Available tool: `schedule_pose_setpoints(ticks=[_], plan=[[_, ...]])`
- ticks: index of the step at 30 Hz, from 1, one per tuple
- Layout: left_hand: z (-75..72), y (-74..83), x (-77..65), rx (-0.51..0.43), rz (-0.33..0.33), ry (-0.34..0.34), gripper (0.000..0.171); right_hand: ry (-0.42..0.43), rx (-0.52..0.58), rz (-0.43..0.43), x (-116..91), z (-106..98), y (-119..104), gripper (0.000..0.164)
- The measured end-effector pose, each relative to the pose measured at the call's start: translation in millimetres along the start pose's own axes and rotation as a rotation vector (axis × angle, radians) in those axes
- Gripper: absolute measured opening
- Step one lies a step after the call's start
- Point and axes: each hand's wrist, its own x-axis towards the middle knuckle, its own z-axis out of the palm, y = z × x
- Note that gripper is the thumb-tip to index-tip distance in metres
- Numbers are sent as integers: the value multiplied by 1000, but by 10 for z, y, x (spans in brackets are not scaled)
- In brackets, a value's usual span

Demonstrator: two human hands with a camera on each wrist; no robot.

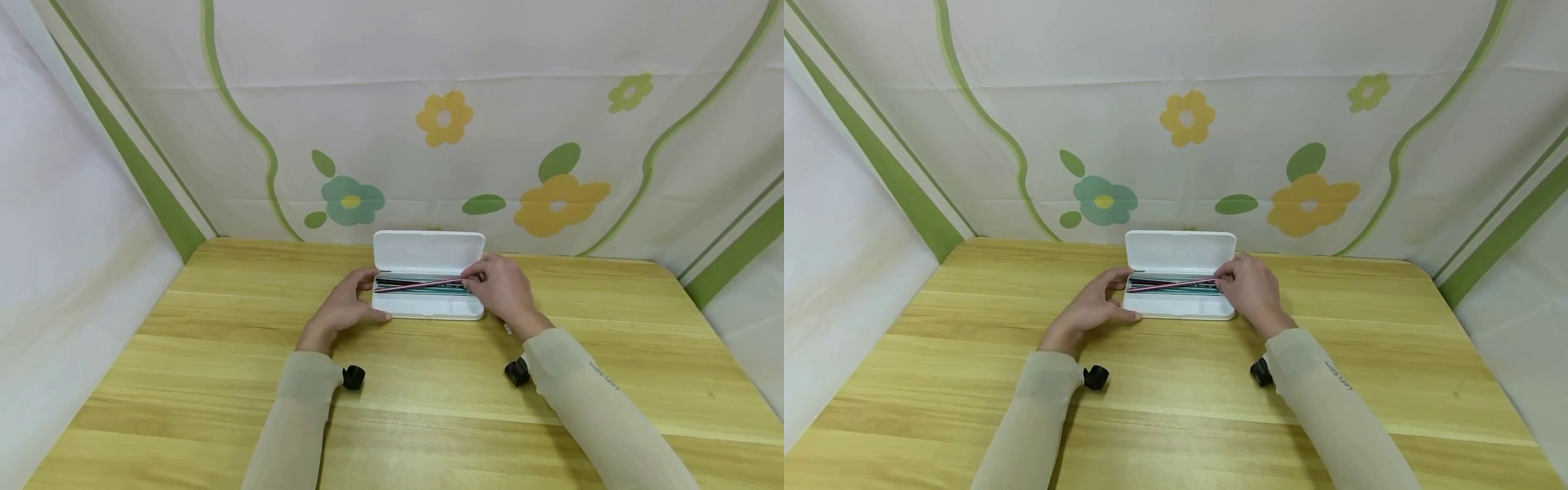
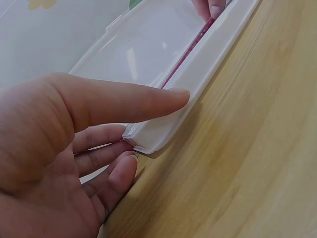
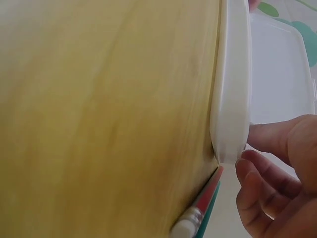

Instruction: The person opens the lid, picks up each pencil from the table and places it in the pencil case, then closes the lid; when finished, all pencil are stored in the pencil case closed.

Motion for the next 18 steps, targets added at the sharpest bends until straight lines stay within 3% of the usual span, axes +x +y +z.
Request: schedule_pose_setpoints(ticks=[7,18], plan=[[-2,0,6,0,-3,11,93,-60,-18,-18,4,13,10,15],[8,6,-3,2,0,15,92,-80,-24,-20,14,-13,21,10]])
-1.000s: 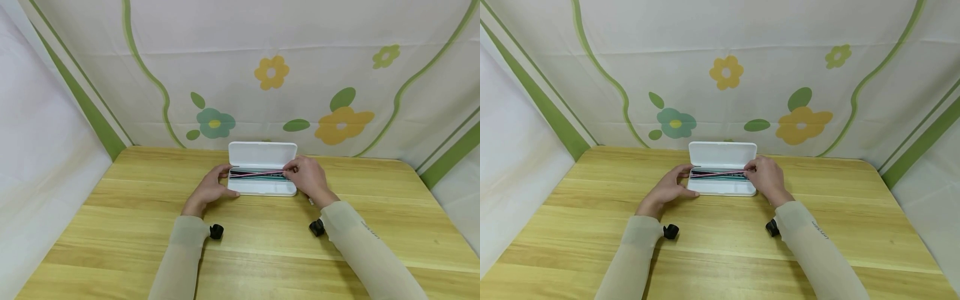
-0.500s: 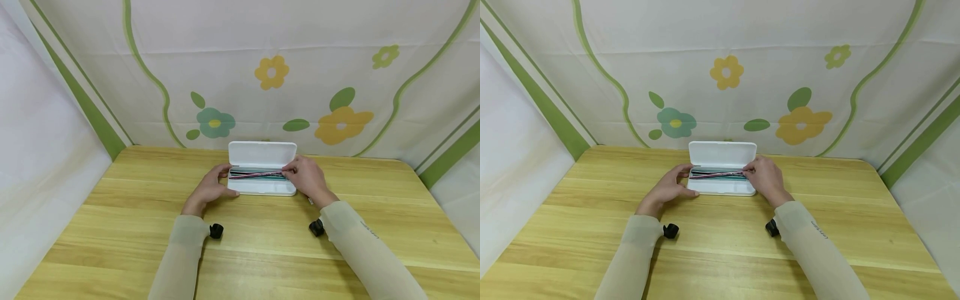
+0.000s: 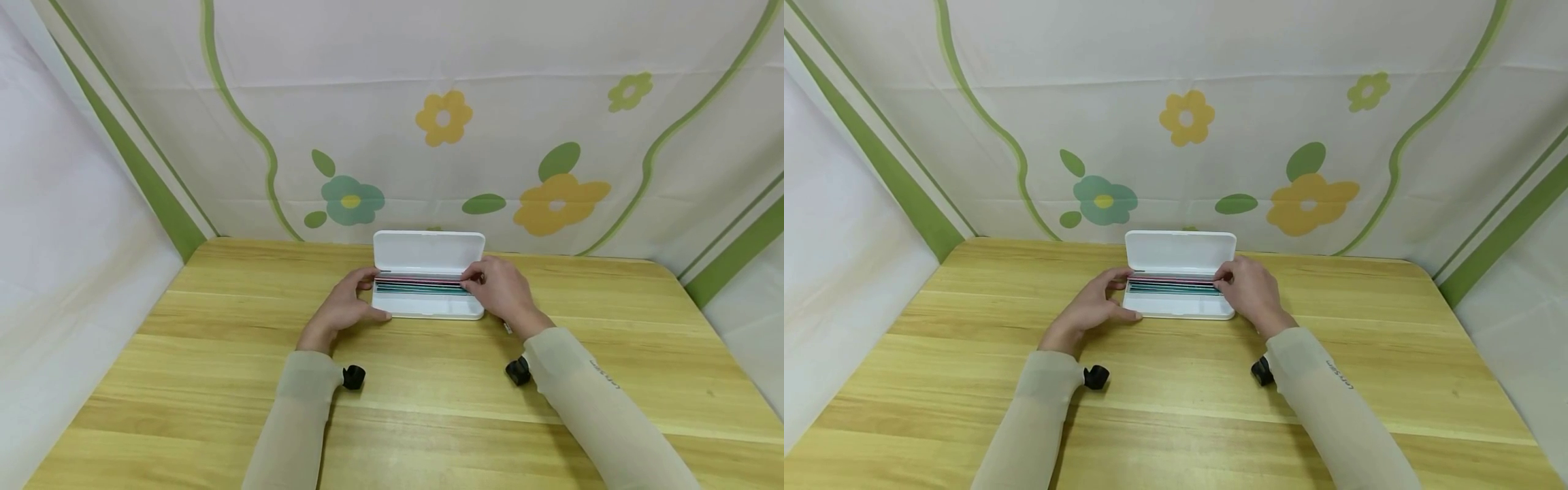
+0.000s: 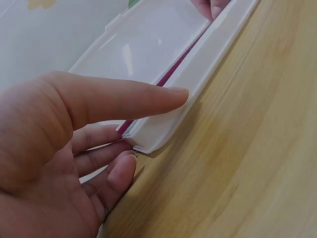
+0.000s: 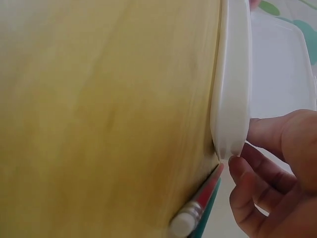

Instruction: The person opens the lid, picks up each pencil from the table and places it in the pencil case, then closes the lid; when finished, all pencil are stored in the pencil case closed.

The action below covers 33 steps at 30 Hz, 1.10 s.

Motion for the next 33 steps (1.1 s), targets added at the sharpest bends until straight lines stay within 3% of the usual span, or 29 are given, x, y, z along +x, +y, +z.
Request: schedule_pose_setpoints(ticks=[10,18,25,33], plan=[[6,-9,18,5,-2,5,92,-14,15,-12,26,-13,39,6],[12,-17,19,-2,-12,5,93,23,85,-11,-36,-57,43,10],[12,-9,19,-10,-5,14,93,94,221,5,-219,-268,33,12],[14,-14,16,3,0,3,91,122,360,123,-501,-547,102,32]])
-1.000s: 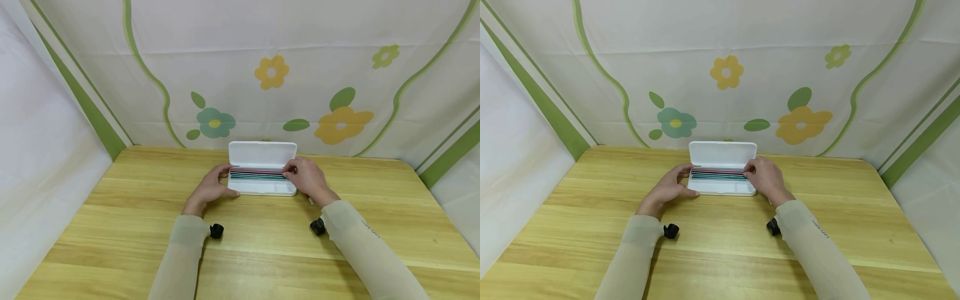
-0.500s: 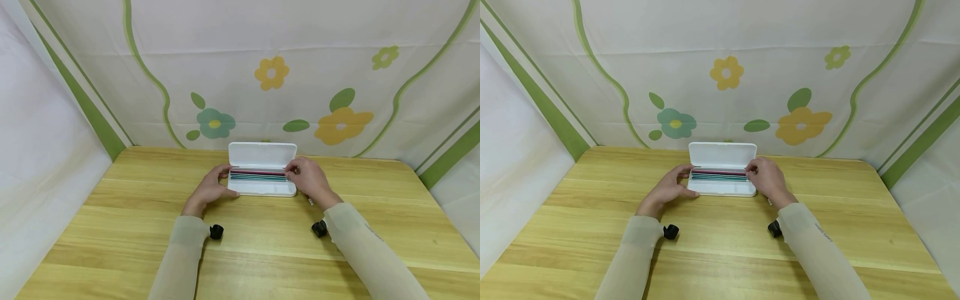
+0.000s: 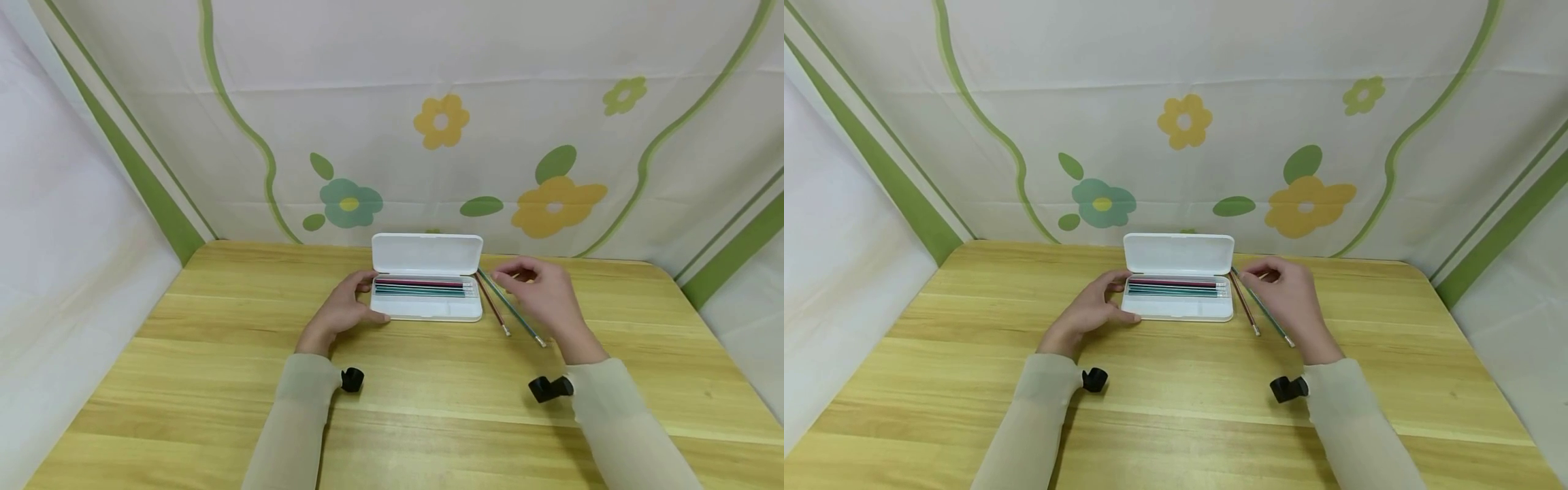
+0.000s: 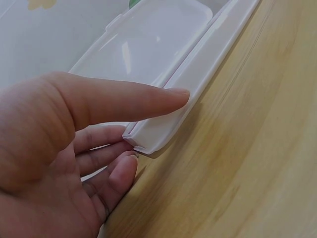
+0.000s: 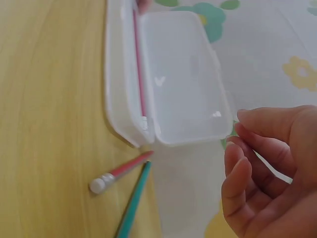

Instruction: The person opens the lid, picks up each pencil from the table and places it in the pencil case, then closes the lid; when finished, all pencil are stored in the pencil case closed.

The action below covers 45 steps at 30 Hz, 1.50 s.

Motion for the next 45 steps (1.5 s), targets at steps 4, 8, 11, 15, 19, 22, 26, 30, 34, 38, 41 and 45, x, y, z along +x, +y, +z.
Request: schedule_pose_setpoints(ticks=[4,8,11,15,19,22,26,30,34,38,41,45], plan=[[-3,-2,-4,4,0,-7,91,17,54,62,-88,-134,17,41],[-7,-9,-5,-2,6,-11,91,34,91,105,-157,-232,61,45],[-7,-14,-3,-9,12,-15,91,46,121,124,-208,-281,114,46],[-7,-15,0,-15,13,-18,91,50,182,130,-264,-313,218,46],[-7,-8,-4,-13,5,-17,91,36,229,145,-292,-330,343,50],[-7,-8,-4,-11,1,-19,92,20,248,161,-303,-345,429,51],[-10,-6,-8,-8,0,-18,93,-2,264,190,-313,-353,523,48],[-9,1,-12,-8,0,-16,94,-32,294,239,-306,-345,614,45],[-7,4,-13,-7,-1,-17,94,-73,333,292,-273,-323,722,45],[-8,2,-10,-9,-5,-14,94,-121,363,335,-243,-297,828,48],[-8,0,-8,-11,-9,-13,94,-144,364,348,-240,-277,884,51],[-8,0,-7,-7,-9,-13,94,-150,311,342,-254,-244,905,56]])
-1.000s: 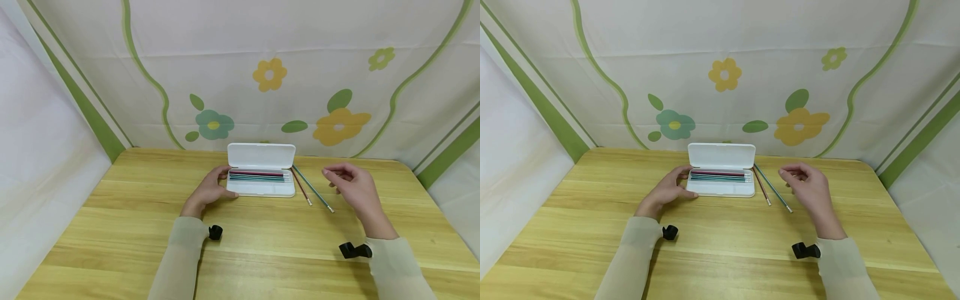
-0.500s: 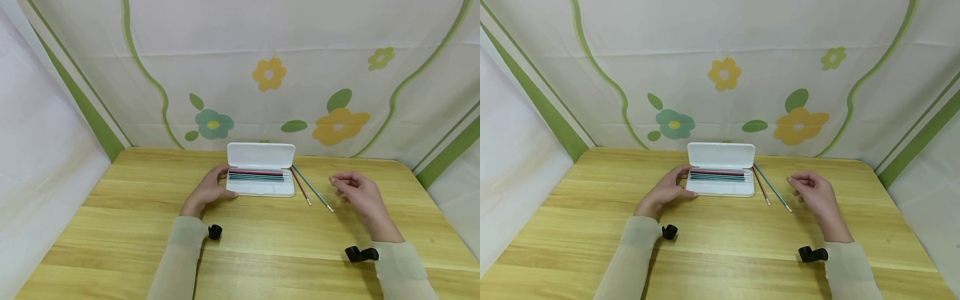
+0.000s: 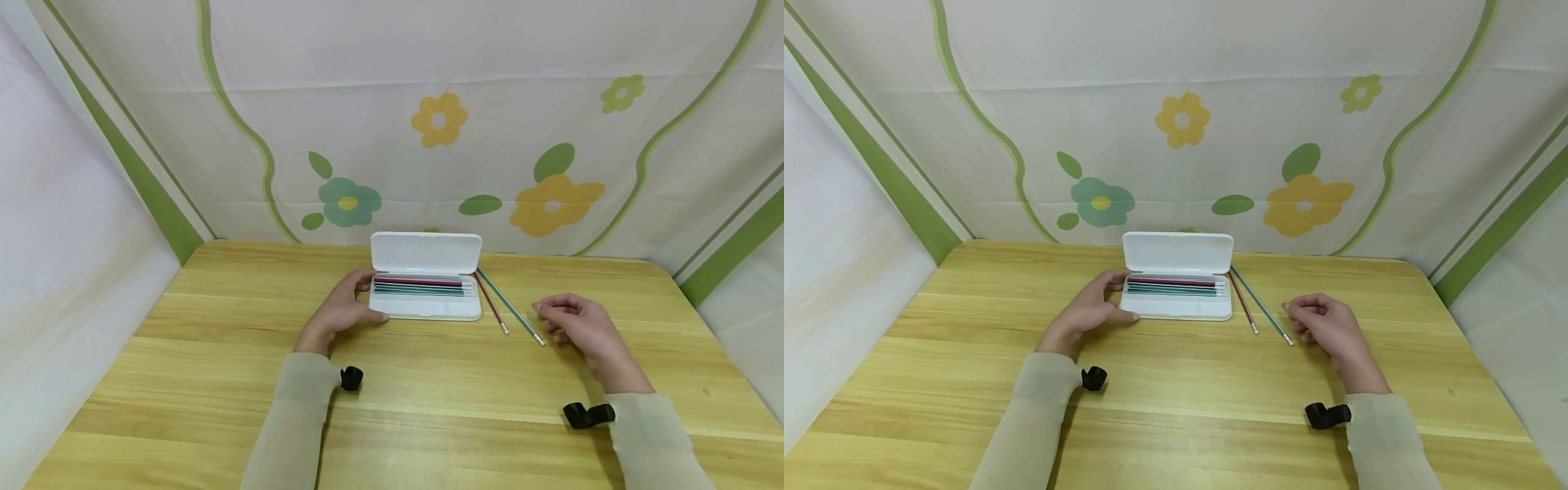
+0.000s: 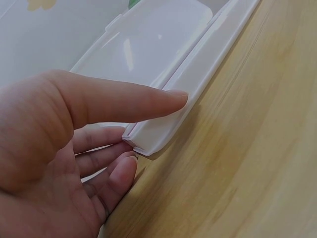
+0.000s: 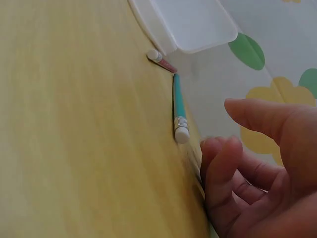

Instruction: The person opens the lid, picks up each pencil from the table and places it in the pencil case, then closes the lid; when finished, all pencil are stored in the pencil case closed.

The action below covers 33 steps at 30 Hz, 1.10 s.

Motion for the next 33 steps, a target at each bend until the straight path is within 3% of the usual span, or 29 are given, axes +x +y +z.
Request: schedule_pose_setpoints(ticks=[10,18,21,29,33], plan=[[6,0,-2,-5,4,0,93,-7,-225,-20,-40,106,-51,66],[7,5,0,0,9,4,92,28,-410,-99,-73,188,-106,48],[6,5,-1,6,8,8,92,34,-434,-100,-76,202,-123,46],[-4,2,-6,16,4,10,93,39,-462,-80,-71,296,-192,57],[-12,2,-11,16,4,5,92,30,-466,-100,-73,389,-236,54]])
